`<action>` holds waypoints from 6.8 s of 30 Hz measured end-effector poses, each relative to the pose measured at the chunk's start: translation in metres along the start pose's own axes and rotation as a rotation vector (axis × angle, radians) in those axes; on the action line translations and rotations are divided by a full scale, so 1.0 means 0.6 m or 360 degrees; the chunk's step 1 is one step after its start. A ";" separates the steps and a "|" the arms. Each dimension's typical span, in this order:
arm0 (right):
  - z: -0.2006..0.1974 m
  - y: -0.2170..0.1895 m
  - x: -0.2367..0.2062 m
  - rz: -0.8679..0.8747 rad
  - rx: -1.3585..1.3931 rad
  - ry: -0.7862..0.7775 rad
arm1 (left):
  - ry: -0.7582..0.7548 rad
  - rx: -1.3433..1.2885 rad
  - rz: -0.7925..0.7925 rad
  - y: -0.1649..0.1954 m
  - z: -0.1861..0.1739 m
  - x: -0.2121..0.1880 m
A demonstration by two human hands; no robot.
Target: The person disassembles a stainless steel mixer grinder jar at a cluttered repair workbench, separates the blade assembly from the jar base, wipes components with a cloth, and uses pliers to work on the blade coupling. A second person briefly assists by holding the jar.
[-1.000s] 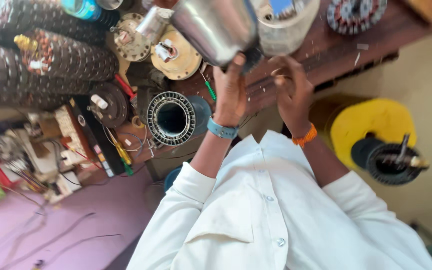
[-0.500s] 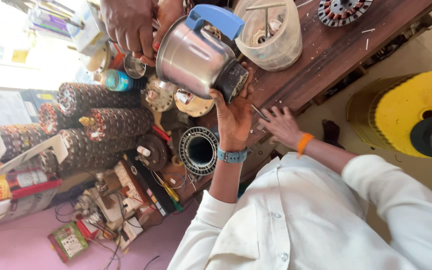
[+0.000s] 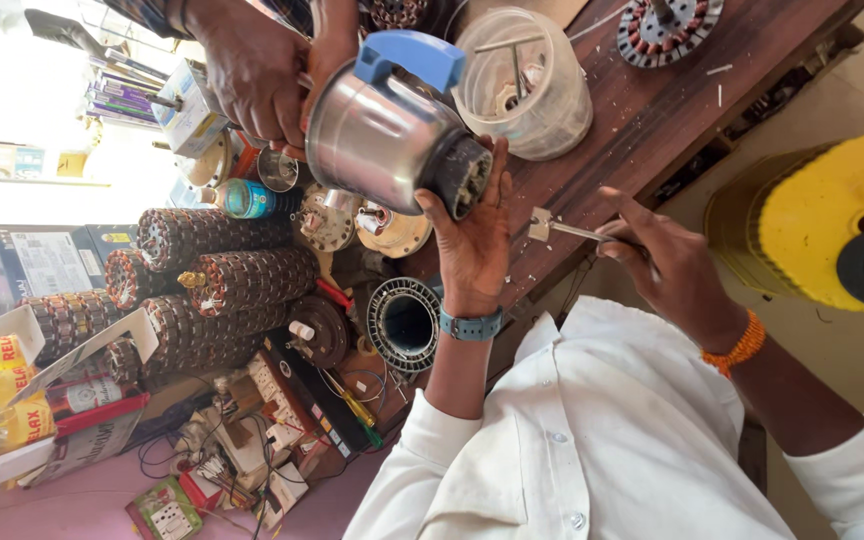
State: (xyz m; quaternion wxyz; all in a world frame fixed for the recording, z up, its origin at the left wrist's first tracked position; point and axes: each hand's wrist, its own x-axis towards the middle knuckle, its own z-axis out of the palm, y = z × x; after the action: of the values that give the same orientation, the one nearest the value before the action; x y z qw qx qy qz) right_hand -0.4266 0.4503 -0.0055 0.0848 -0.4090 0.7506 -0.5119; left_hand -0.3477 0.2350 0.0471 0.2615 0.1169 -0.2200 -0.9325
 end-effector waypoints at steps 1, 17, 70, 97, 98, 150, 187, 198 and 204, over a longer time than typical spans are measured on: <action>-0.017 -0.025 0.003 -0.0181 0.0137 0.0200 | -0.0029 0.0005 -0.0018 0.000 0.002 0.001; -0.025 -0.107 0.088 -0.0722 -0.0884 0.0322 | -0.0065 -0.0072 -0.0170 -0.028 0.011 0.008; 0.048 -0.039 0.214 0.0097 0.0360 -0.0096 | -0.0009 0.0326 -0.0145 -0.041 -0.095 0.126; -0.043 -0.091 0.113 0.0927 0.1069 0.0159 | -0.0042 0.0139 -0.0198 -0.069 0.072 0.056; -0.047 -0.097 0.111 0.0865 0.0919 0.0190 | -0.0006 0.0127 -0.0215 -0.067 0.076 0.054; -0.134 -0.145 0.165 -0.1305 -0.1936 -0.0097 | 0.0400 -0.0147 -0.0402 -0.069 0.057 0.008; -0.119 -0.209 0.171 -0.1396 -0.2346 -0.0367 | 0.0284 -0.0147 -0.0611 -0.062 0.060 0.000; -0.102 -0.217 0.190 -0.1568 -0.2386 -0.0348 | 0.0218 -0.0083 -0.0468 -0.066 0.039 0.009; -0.092 -0.200 0.199 -0.1490 -0.2137 -0.0500 | 0.0137 -0.0056 -0.0462 -0.041 0.028 0.010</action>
State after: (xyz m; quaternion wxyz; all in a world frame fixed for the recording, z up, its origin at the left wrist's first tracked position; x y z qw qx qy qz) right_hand -0.4711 0.3887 0.1555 -0.2950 -0.7090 0.6282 0.1251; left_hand -0.3694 0.2566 0.0497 0.1351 0.1828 -0.1730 -0.9583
